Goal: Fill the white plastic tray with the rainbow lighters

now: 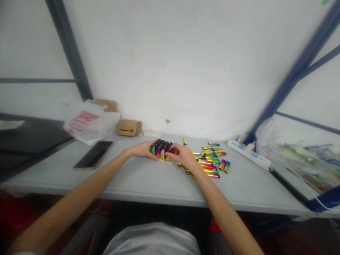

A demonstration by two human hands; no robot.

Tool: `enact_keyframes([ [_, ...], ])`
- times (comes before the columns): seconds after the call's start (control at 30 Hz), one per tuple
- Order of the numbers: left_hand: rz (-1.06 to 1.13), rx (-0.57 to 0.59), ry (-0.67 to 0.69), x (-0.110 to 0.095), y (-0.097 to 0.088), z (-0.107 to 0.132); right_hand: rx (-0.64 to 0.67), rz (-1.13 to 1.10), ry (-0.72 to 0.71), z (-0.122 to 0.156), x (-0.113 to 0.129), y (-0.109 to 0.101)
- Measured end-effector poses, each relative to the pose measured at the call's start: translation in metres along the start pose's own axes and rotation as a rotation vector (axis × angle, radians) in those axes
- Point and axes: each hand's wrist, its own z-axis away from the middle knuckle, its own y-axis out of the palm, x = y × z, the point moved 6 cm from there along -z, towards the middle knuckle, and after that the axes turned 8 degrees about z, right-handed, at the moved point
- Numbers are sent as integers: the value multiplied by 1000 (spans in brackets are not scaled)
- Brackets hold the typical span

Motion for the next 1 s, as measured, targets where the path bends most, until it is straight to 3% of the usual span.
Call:
enact_keyframes([
  [0.33,-10,-2,8,-3,-1,1,65,249,-38,1,6,10],
  [0.6,37,5,23,-2,0,1,158,176,-80,-3,10,6],
  [0.8,14,-3,13,-4,-1,1,112,228,6,-6,17,10],
  [0.9,20,-5,17,-4,0,1,66,172,56,-9,7,7],
  [1.0,77,16,23,-1,2,0,-18,238,134,-14,-19,-3],
])
